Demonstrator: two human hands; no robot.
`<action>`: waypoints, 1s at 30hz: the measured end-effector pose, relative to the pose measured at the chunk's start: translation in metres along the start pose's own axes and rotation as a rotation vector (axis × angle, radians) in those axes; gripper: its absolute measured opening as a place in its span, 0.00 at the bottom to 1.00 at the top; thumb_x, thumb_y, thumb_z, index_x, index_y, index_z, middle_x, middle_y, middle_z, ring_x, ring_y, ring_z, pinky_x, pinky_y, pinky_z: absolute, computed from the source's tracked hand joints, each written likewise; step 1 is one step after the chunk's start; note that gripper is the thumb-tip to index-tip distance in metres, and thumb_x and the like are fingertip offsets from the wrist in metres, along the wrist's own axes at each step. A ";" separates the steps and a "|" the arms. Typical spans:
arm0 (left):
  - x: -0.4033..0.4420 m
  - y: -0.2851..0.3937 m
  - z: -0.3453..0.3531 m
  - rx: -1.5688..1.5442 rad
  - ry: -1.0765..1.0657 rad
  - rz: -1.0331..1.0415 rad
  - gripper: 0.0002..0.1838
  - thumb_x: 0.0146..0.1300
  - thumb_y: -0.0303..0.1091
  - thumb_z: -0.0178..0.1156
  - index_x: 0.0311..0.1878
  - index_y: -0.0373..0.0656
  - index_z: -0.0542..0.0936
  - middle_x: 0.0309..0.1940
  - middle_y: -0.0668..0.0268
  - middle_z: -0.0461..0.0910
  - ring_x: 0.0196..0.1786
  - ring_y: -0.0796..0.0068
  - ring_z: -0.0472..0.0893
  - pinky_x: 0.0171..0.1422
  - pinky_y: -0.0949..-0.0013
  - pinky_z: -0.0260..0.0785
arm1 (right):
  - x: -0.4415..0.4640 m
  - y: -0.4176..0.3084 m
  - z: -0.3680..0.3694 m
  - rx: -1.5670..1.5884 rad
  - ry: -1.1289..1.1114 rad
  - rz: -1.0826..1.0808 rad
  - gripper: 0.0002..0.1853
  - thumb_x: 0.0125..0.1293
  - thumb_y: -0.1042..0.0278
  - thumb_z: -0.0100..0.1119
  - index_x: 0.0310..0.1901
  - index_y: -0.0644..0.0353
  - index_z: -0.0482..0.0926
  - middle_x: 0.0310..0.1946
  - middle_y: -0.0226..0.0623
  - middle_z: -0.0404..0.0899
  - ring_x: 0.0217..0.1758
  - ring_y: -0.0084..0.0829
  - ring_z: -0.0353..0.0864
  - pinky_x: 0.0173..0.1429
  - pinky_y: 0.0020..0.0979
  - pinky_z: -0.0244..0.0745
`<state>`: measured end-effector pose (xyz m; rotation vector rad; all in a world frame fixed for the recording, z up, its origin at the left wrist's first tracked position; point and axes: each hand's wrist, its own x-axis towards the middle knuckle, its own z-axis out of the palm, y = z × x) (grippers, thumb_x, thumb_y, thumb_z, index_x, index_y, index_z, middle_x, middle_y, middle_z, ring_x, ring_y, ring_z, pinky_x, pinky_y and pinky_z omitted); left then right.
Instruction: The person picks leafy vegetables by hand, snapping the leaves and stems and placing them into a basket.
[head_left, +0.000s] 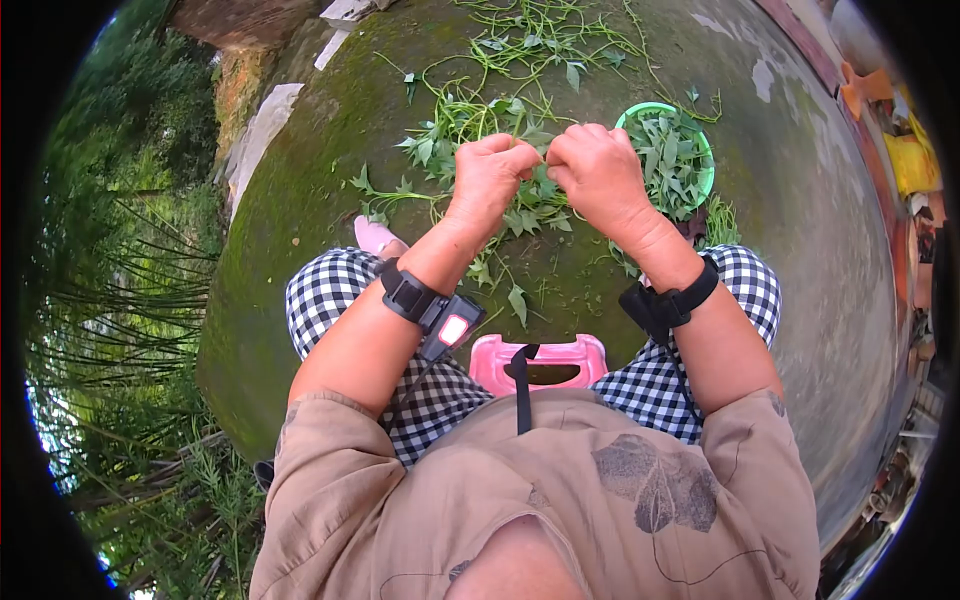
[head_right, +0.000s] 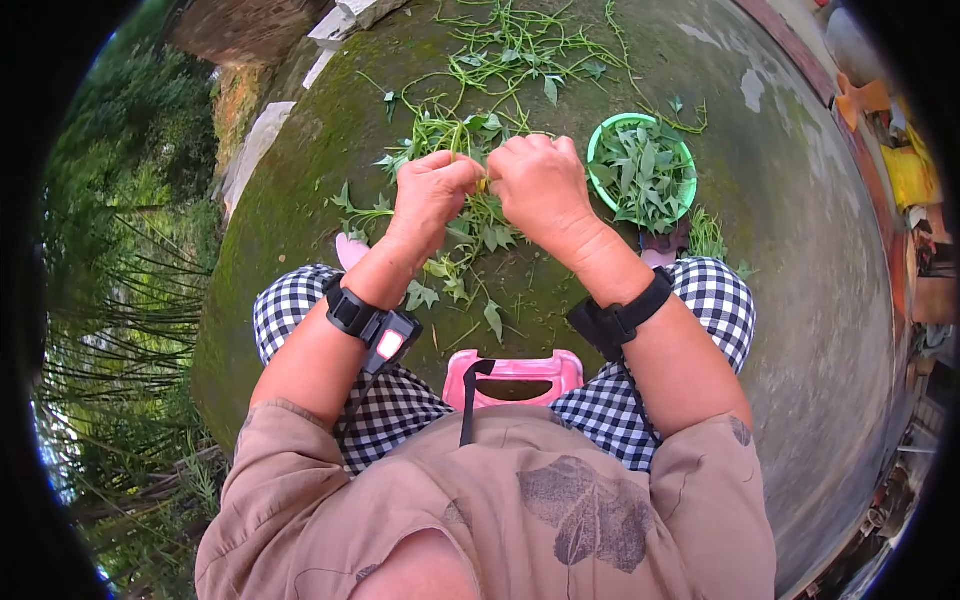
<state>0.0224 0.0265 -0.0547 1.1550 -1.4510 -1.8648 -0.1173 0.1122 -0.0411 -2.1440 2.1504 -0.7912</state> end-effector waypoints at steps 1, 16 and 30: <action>-0.001 0.001 0.000 -0.048 -0.001 -0.009 0.03 0.53 0.28 0.62 0.28 0.38 0.81 0.19 0.72 0.74 0.16 0.87 0.63 0.20 0.78 0.52 | -0.001 0.001 0.000 0.026 -0.006 0.040 0.04 0.53 0.66 0.63 0.28 0.52 0.78 0.30 0.31 0.78 0.42 0.36 0.78 0.47 0.41 0.67; 0.017 0.030 -0.040 -0.322 -0.078 -0.198 0.06 0.65 0.31 0.52 0.39 0.39 0.74 0.26 0.62 0.77 0.14 0.81 0.63 0.18 0.75 0.54 | -0.022 0.045 0.002 0.038 -0.209 0.384 0.04 0.53 0.67 0.60 0.30 0.55 0.80 0.32 0.35 0.82 0.40 0.42 0.81 0.48 0.45 0.69; 0.004 -0.001 0.001 0.145 -0.359 -0.281 0.09 0.60 0.32 0.64 0.39 0.36 0.83 0.22 0.72 0.75 0.15 0.88 0.65 0.17 0.81 0.54 | -0.037 0.034 0.006 0.271 -0.058 0.130 0.06 0.53 0.70 0.64 0.30 0.61 0.78 0.26 0.39 0.78 0.31 0.41 0.79 0.36 0.38 0.74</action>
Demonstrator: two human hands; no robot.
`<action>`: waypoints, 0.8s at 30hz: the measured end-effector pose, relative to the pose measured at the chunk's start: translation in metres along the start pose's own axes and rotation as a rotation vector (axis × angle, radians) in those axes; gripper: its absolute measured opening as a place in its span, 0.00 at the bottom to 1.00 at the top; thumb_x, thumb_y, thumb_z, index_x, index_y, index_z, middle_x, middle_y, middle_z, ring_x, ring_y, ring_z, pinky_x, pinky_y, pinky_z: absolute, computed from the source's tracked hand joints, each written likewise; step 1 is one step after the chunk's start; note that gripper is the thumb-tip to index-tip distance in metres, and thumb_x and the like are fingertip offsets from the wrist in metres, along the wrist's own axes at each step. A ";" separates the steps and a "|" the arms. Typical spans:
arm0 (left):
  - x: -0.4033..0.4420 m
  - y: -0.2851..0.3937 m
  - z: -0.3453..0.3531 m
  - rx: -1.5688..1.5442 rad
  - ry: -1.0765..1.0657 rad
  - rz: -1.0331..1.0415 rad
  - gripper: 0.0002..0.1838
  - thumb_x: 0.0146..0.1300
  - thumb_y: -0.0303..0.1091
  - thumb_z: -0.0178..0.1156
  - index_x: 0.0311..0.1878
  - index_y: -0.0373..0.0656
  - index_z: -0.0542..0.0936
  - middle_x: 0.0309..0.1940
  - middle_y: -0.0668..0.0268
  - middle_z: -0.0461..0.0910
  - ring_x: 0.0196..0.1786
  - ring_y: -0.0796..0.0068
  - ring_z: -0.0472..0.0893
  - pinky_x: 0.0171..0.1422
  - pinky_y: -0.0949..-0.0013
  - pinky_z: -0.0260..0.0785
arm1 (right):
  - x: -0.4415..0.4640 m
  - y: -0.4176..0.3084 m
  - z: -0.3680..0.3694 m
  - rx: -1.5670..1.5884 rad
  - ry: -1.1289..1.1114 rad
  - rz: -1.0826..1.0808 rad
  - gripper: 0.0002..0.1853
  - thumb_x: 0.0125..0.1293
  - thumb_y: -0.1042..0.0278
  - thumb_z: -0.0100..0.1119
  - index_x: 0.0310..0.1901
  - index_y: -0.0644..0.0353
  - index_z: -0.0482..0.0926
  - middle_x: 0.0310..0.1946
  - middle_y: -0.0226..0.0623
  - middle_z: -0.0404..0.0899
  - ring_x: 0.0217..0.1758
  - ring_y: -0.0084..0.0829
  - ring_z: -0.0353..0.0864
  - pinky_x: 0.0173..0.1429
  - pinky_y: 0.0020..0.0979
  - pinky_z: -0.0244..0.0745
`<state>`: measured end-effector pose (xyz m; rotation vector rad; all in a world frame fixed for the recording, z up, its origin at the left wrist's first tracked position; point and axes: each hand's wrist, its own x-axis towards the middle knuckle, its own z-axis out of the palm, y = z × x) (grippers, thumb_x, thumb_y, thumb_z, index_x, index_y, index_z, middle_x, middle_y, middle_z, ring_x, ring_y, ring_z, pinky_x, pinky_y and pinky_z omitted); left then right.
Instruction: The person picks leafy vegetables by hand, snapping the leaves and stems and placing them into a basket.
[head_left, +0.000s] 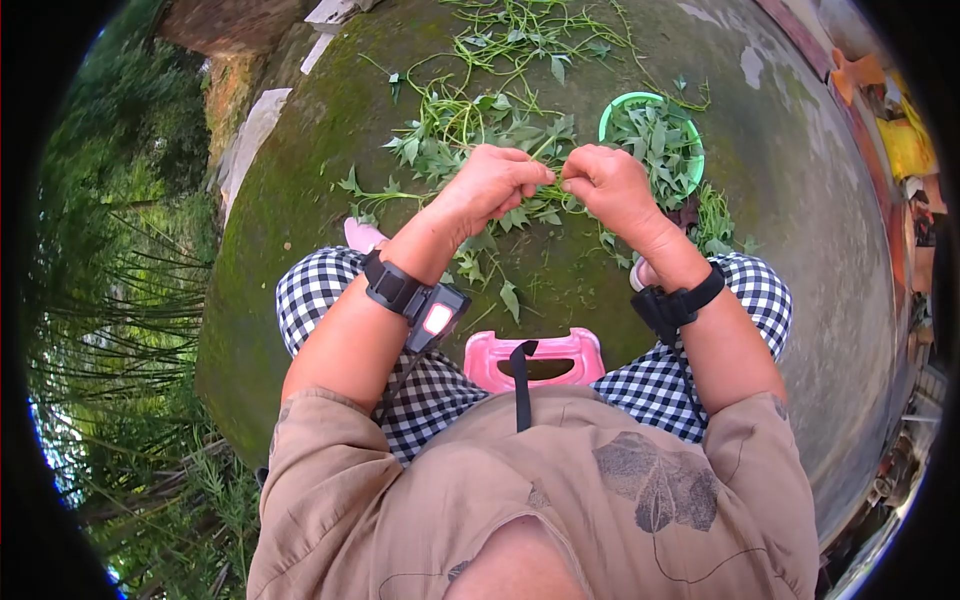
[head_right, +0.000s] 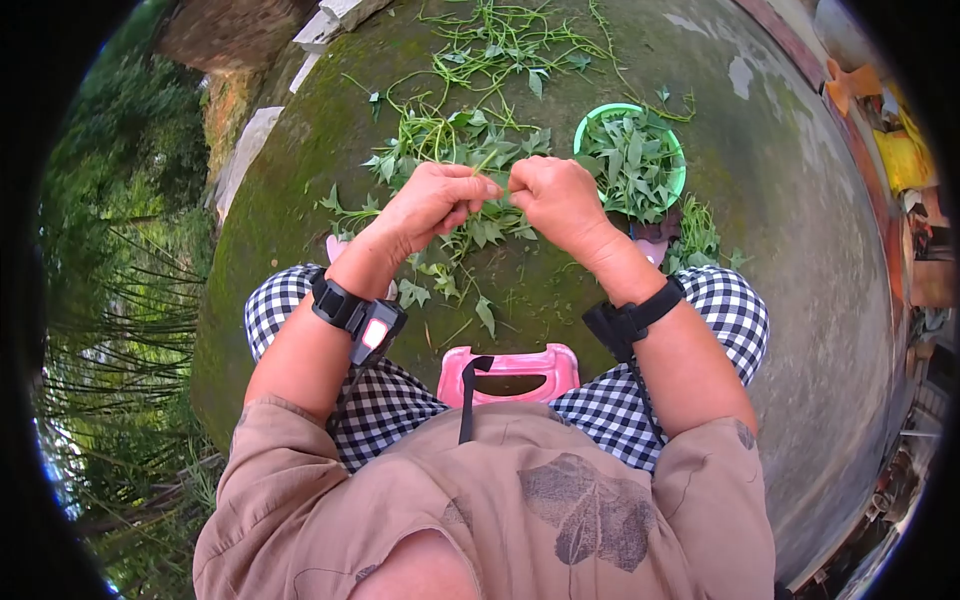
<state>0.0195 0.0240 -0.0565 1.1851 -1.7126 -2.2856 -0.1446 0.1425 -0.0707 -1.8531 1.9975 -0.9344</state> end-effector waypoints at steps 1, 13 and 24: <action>0.001 0.001 0.001 0.008 -0.004 -0.006 0.08 0.60 0.31 0.63 0.37 0.36 0.83 0.22 0.72 0.75 0.15 0.88 0.65 0.17 0.81 0.54 | 0.000 0.000 0.001 0.006 0.001 0.011 0.05 0.52 0.70 0.63 0.30 0.60 0.78 0.27 0.39 0.79 0.32 0.42 0.80 0.36 0.38 0.74; 0.000 0.006 0.009 -0.020 -0.033 0.030 0.04 0.55 0.28 0.60 0.29 0.37 0.80 0.21 0.72 0.74 0.14 0.88 0.64 0.16 0.80 0.52 | -0.006 -0.001 0.003 0.625 -0.110 0.347 0.06 0.51 0.75 0.64 0.33 0.64 0.80 0.24 0.30 0.79 0.28 0.19 0.76 0.34 0.26 0.71; 0.006 -0.015 0.007 0.071 0.073 -0.007 0.05 0.52 0.26 0.59 0.21 0.40 0.78 0.16 0.72 0.71 0.13 0.87 0.63 0.15 0.79 0.50 | 0.001 0.003 -0.018 1.000 0.107 0.575 0.02 0.59 0.75 0.61 0.34 0.61 0.79 0.27 0.32 0.82 0.30 0.22 0.81 0.36 0.22 0.73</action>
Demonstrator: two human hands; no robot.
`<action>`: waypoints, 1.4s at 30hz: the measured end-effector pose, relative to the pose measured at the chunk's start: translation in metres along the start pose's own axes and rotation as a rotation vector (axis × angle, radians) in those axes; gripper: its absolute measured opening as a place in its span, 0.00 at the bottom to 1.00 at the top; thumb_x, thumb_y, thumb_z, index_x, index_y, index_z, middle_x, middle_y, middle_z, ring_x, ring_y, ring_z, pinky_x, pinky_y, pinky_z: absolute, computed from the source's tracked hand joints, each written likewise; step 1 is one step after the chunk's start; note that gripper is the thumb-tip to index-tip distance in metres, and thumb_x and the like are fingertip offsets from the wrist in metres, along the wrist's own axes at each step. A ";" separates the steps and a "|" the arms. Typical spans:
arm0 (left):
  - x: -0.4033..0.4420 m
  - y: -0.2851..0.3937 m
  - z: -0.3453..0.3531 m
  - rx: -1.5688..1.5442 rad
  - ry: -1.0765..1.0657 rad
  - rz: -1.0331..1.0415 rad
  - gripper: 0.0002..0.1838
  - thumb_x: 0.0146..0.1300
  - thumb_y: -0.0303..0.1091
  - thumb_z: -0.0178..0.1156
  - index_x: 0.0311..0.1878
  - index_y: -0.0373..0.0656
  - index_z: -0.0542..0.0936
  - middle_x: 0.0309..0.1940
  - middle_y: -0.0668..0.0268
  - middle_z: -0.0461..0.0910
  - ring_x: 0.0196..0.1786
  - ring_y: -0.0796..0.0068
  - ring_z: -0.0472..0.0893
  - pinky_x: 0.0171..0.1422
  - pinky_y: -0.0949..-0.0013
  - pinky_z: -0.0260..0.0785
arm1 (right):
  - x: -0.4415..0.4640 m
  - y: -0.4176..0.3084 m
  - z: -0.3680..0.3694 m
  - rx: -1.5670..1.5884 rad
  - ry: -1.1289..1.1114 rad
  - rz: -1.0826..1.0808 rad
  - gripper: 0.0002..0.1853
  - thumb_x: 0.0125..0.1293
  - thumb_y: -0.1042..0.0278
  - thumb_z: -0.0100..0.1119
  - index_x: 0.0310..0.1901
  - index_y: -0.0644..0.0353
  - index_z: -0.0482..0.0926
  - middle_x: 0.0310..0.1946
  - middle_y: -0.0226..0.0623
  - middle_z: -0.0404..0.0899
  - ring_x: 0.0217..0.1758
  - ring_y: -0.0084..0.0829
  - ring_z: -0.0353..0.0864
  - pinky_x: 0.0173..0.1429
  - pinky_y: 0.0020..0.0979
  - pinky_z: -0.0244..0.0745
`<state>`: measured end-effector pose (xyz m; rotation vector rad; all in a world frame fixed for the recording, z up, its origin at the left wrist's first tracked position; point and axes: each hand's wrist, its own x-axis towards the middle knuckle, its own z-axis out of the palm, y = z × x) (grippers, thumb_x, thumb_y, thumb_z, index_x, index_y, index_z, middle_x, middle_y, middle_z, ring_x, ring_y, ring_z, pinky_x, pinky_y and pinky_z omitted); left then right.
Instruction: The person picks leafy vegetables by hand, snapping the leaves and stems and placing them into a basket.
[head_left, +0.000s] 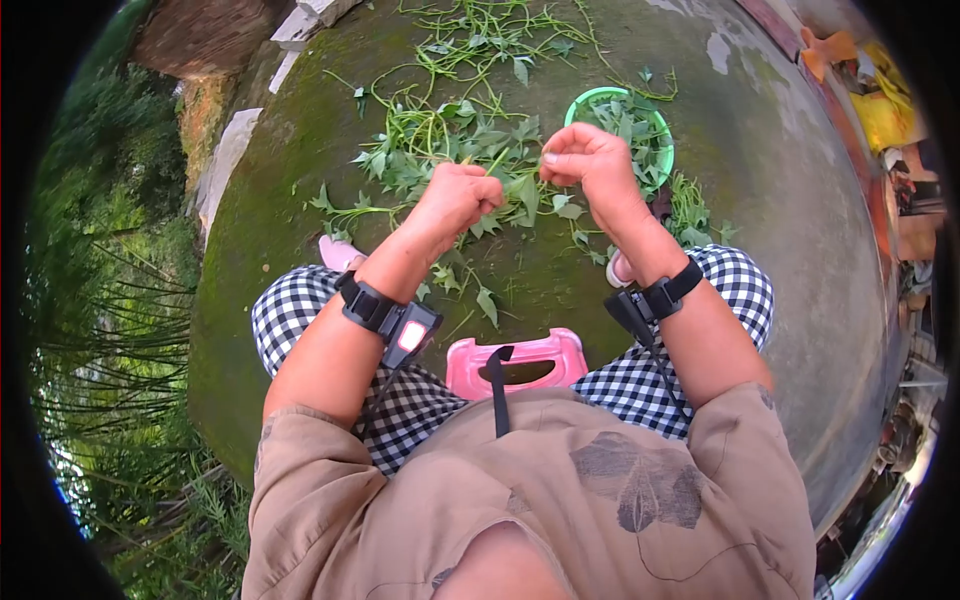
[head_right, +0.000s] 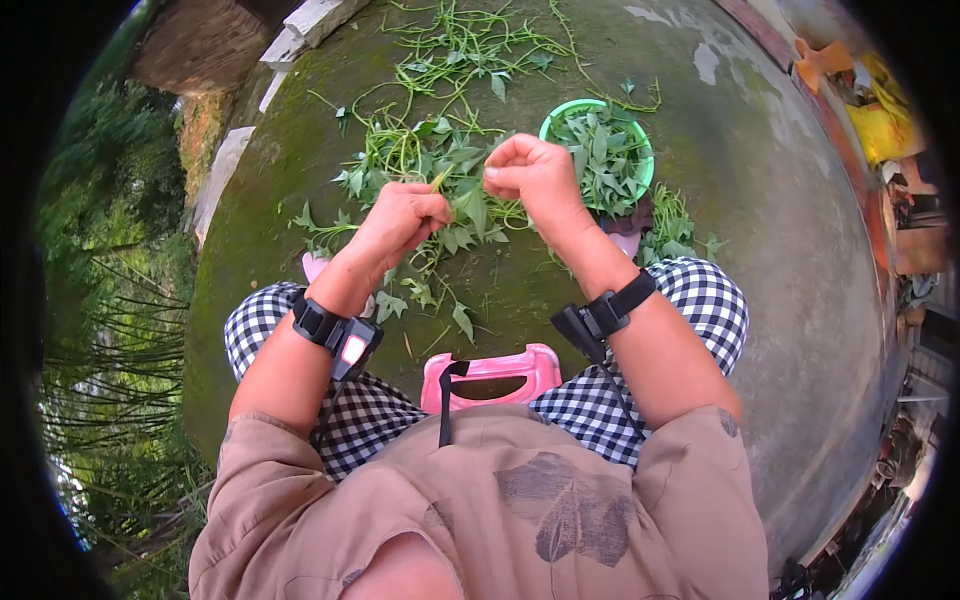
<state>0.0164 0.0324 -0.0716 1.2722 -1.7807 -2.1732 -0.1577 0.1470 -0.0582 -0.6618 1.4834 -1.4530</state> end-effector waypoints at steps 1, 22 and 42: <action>0.000 -0.002 -0.001 0.003 0.001 -0.018 0.05 0.52 0.26 0.59 0.21 0.40 0.78 0.16 0.72 0.71 0.13 0.87 0.63 0.15 0.78 0.50 | 0.004 -0.002 -0.009 -0.029 0.033 -0.021 0.02 0.60 0.74 0.61 0.34 0.60 0.79 0.27 0.31 0.82 0.30 0.22 0.81 0.36 0.23 0.74; 0.007 -0.033 0.004 -0.757 -0.260 -0.215 0.06 0.64 0.32 0.53 0.34 0.40 0.74 0.24 0.68 0.75 0.20 0.79 0.73 0.15 0.78 0.54 | -0.016 0.054 0.014 -0.140 -0.282 0.354 0.08 0.63 0.67 0.61 0.36 0.63 0.81 0.26 0.31 0.80 0.24 0.21 0.79 0.28 0.22 0.73; -0.016 -0.053 0.025 -0.070 -0.494 -0.378 0.21 0.58 0.26 0.57 0.56 0.33 0.74 0.37 0.59 0.82 0.22 0.77 0.80 0.15 0.81 0.56 | 0.014 0.026 -0.098 -0.999 0.644 0.004 0.16 0.50 0.64 0.69 0.40 0.63 0.83 0.36 0.46 0.85 0.41 0.43 0.83 0.49 0.36 0.76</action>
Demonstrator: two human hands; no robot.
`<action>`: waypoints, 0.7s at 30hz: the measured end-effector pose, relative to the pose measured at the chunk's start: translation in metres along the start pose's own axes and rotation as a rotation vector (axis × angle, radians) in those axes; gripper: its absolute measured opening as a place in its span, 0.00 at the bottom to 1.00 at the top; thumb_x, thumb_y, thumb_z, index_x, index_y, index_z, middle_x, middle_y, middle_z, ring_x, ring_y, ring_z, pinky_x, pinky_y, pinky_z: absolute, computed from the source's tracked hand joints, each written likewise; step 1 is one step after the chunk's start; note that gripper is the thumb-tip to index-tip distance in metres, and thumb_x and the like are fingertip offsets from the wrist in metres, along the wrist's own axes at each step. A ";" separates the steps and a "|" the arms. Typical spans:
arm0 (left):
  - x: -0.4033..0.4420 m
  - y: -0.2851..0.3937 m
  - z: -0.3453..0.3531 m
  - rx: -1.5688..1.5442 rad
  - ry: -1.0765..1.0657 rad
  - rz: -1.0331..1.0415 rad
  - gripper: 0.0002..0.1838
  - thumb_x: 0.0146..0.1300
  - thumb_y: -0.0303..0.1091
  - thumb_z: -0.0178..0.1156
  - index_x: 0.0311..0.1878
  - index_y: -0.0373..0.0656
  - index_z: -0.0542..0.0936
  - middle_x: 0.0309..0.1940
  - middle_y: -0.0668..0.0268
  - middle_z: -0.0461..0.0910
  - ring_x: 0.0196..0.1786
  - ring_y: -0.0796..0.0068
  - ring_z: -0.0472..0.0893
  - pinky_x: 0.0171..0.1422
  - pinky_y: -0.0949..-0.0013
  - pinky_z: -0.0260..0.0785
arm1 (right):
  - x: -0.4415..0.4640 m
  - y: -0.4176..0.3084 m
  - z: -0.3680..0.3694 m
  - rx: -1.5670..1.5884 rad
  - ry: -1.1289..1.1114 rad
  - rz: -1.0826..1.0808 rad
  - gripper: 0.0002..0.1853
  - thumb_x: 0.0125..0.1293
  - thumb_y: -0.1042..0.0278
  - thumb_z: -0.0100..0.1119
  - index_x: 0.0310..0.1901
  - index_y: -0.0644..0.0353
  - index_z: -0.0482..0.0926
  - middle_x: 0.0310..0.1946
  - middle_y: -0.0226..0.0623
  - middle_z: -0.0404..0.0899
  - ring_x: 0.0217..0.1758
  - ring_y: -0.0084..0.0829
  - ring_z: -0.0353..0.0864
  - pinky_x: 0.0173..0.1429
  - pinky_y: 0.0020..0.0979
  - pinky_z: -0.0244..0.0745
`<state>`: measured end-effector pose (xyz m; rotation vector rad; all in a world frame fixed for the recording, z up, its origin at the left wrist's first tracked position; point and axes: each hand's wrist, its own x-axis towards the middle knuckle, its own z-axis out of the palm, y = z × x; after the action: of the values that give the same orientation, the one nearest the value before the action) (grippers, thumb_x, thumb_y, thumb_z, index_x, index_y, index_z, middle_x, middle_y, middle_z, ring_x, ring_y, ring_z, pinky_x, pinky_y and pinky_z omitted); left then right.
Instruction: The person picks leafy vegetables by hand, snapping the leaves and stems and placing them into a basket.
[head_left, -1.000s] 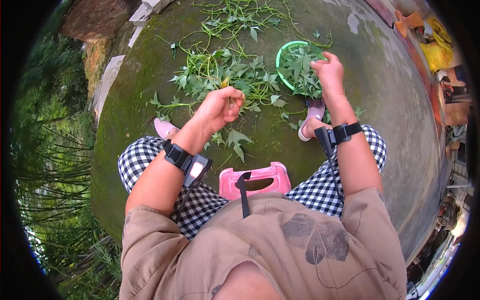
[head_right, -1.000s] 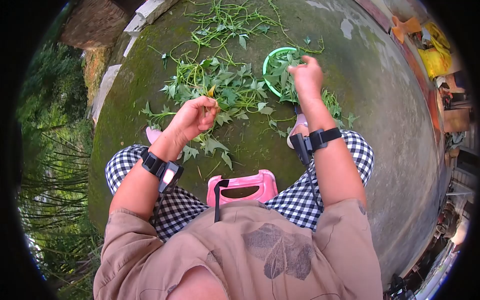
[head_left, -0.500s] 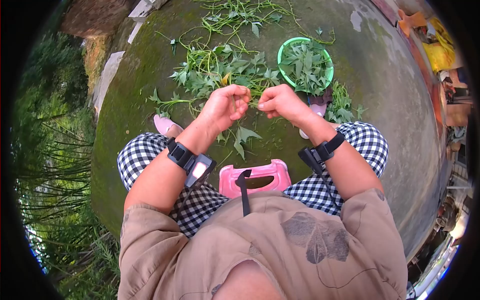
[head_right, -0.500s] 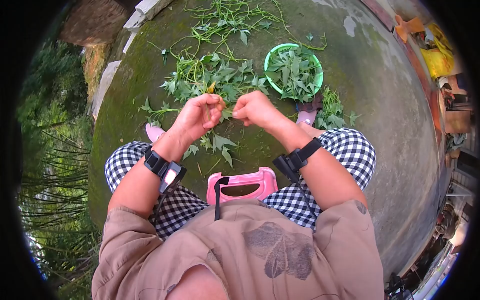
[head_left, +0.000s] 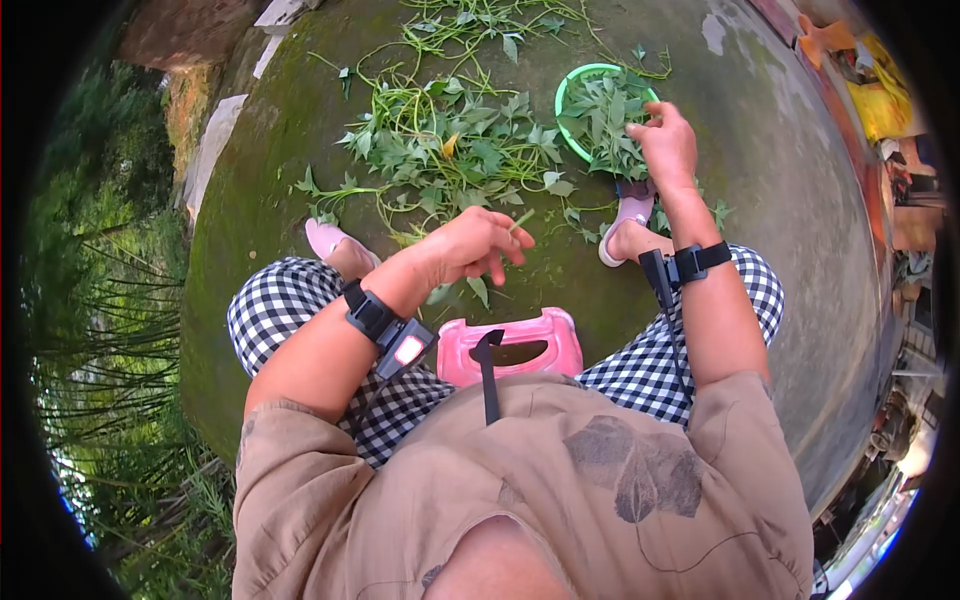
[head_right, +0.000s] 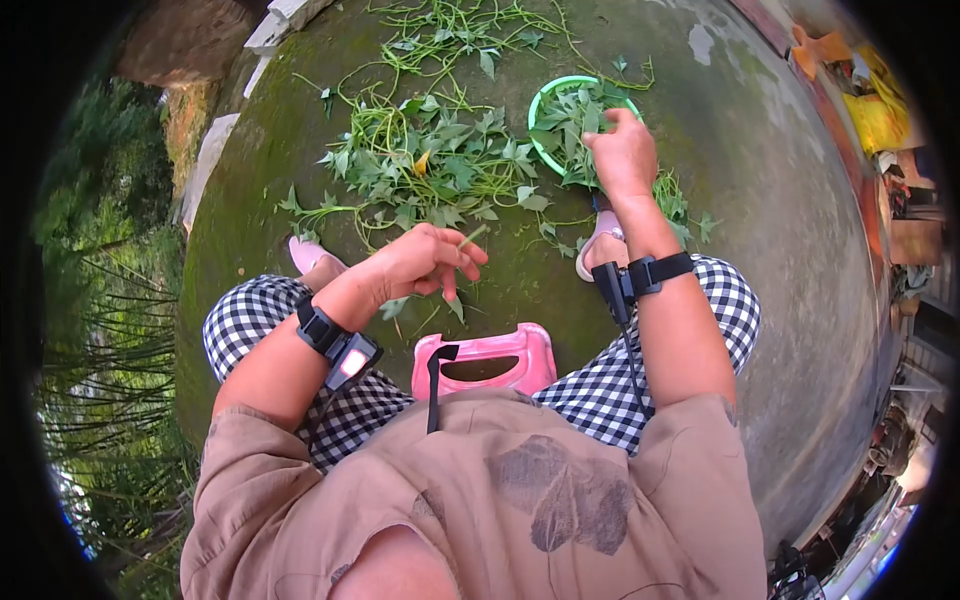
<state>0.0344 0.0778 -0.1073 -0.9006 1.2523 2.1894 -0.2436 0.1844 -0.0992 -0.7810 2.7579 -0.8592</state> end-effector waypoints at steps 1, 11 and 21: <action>0.001 -0.001 -0.001 0.016 0.027 0.027 0.15 0.65 0.30 0.53 0.51 0.33 0.77 0.36 0.59 0.84 0.21 0.78 0.79 0.15 0.80 0.57 | -0.006 -0.003 0.004 0.083 -0.138 -0.033 0.13 0.50 0.65 0.68 0.38 0.60 0.85 0.34 0.44 0.85 0.37 0.40 0.84 0.46 0.35 0.76; 0.002 0.006 -0.004 -0.244 0.167 0.289 0.11 0.68 0.31 0.52 0.49 0.36 0.77 0.35 0.61 0.83 0.24 0.79 0.79 0.21 0.79 0.65 | -0.082 -0.066 0.053 0.860 -0.791 0.074 0.08 0.55 0.73 0.64 0.34 0.68 0.83 0.24 0.33 0.81 0.25 0.22 0.76 0.31 0.25 0.71; -0.021 0.042 -0.006 0.012 0.708 0.651 0.13 0.55 0.30 0.61 0.44 0.39 0.83 0.32 0.71 0.81 0.35 0.84 0.74 0.39 0.76 0.65 | -0.073 -0.103 0.034 0.393 -0.356 -0.541 0.06 0.54 0.70 0.64 0.32 0.63 0.82 0.28 0.36 0.78 0.30 0.32 0.79 0.36 0.31 0.72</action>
<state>0.0227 0.0510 -0.0700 -1.5077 2.1272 2.3969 -0.1264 0.1338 -0.0692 -1.4512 2.0016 -1.1632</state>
